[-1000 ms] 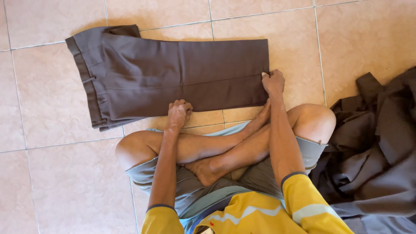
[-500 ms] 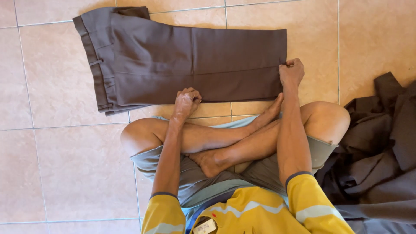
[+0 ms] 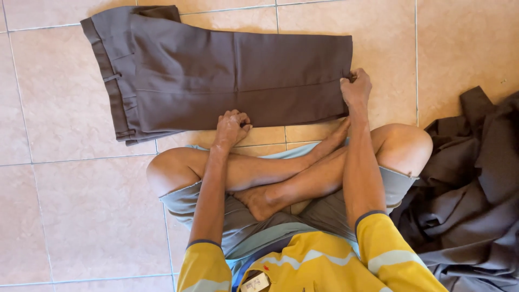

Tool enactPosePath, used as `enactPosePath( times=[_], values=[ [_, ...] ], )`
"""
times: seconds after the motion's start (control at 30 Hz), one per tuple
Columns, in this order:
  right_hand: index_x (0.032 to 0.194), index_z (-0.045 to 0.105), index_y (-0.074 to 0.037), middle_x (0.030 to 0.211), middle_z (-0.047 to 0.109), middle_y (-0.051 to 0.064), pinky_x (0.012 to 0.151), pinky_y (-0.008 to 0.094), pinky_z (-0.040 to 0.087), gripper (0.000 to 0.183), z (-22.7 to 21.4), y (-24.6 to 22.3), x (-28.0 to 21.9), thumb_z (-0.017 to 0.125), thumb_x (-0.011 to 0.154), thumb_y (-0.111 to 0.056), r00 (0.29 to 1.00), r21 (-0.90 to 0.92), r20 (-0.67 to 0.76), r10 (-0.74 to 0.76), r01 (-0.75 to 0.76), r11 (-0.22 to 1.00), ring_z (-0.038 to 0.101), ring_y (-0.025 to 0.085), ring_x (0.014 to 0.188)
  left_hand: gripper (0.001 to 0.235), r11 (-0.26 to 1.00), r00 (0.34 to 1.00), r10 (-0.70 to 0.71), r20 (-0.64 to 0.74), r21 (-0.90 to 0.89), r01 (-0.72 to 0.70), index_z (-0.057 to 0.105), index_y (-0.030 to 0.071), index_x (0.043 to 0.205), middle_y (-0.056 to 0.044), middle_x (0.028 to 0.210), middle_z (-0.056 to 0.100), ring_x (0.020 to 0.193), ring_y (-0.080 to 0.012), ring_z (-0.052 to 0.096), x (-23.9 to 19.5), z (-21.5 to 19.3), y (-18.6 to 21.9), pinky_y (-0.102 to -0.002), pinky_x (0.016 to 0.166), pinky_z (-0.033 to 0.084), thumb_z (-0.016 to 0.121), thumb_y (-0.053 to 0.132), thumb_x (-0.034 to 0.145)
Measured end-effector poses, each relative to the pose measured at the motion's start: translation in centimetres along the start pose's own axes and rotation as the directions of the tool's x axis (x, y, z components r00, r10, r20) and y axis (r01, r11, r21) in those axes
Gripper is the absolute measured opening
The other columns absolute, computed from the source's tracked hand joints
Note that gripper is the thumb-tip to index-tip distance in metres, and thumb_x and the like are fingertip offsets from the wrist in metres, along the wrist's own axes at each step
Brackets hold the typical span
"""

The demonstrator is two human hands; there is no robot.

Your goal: The person sits cross-legged on a tiled floor and folds two pairs of dark brown trousers by hand. They smooth the fabric, fold the legs, and then fold the garment into a compact rectangle, placing the finished items to the side.

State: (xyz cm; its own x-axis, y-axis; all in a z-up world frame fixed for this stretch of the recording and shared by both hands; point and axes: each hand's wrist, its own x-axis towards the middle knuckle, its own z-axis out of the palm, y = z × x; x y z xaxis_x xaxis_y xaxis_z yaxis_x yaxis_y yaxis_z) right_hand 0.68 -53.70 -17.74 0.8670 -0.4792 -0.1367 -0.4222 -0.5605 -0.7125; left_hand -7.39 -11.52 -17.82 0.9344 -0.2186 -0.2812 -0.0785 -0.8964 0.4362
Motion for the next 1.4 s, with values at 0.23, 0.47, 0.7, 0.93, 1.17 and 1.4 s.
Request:
enactPosePath(
  times=[0.23,0.47,0.7,0.93,1.17,1.4],
  values=[
    [0.114,0.072,-0.012,0.104,0.07,0.012,0.067,0.036,0.058,0.025,0.2,-9.2,-6.3,0.077,0.097,-0.029,0.932,0.249,0.302,-0.203,0.129,0.96,0.072,0.023,0.082,0.03,1.0,1.0,0.004,0.007,-0.015,-0.004,0.066,0.034,0.106,0.006,0.092,0.062,0.104,-0.0214,0.064,0.0,0.9,-0.5,-0.043,0.096,0.049,0.079,0.036,0.08],
    [0.125,0.055,-0.004,0.118,0.067,0.029,0.095,0.065,0.05,0.06,2.5,-7.2,-6.0,0.056,0.099,-0.058,0.932,-0.346,0.347,0.107,0.021,0.938,0.064,0.049,0.116,0.03,1.0,1.0,-0.005,0.005,-0.015,0.005,0.065,0.033,0.106,0.005,0.091,0.063,0.102,-0.0229,0.065,0.2,1.0,-0.3,-0.044,0.094,0.05,0.08,0.035,0.08],
    [0.116,0.056,-0.01,0.104,0.069,0.018,0.083,0.059,0.056,0.036,1.3,0.9,0.5,0.075,0.093,-0.03,0.991,-0.42,-0.116,0.067,-0.11,0.901,0.07,0.042,0.101,0.031,1.0,0.999,0.018,-0.028,-0.009,-0.018,0.07,0.032,0.118,-0.002,0.105,0.065,0.107,-0.0278,0.065,-0.3,0.2,0.3,-0.045,0.095,0.052,0.073,0.036,0.088],
    [0.131,0.046,-0.003,0.124,0.051,0.022,0.098,0.063,0.047,0.062,0.0,-5.5,-4.5,0.081,0.093,-0.036,0.999,-0.585,0.032,-0.036,0.048,0.809,0.057,0.046,0.118,0.035,0.991,0.992,0.112,-0.057,0.081,-0.107,0.07,0.032,0.124,-0.004,0.105,0.066,0.103,-0.0281,0.067,-0.2,0.2,2.4,-0.044,0.091,0.055,0.073,0.035,0.089],
    [0.108,0.064,-0.001,0.095,0.06,0.014,0.07,0.046,0.064,0.024,1.4,-2.0,-2.2,0.072,0.085,-0.003,0.979,-0.682,-0.007,-0.203,0.144,0.717,0.071,0.035,0.088,0.044,0.896,0.904,0.402,-0.143,0.263,-0.357,0.065,0.028,0.136,-0.008,0.143,0.056,0.123,-0.0285,0.056,-1.3,0.5,7.2,-0.046,0.101,0.047,0.068,0.027,0.092],
    [0.098,0.08,-0.014,0.087,0.077,0.013,0.07,0.046,0.061,0.019,5.0,0.9,1.7,0.071,0.081,-0.017,0.981,-0.178,-0.116,-0.158,0.136,0.975,0.075,0.035,0.084,0.052,0.845,0.912,0.408,0.041,0.36,-0.395,0.055,0.032,0.147,-0.012,0.152,0.047,0.126,-0.0314,0.05,-1.9,-1.0,9.0,-0.048,0.103,0.044,0.063,0.03,0.096]
  ],
)
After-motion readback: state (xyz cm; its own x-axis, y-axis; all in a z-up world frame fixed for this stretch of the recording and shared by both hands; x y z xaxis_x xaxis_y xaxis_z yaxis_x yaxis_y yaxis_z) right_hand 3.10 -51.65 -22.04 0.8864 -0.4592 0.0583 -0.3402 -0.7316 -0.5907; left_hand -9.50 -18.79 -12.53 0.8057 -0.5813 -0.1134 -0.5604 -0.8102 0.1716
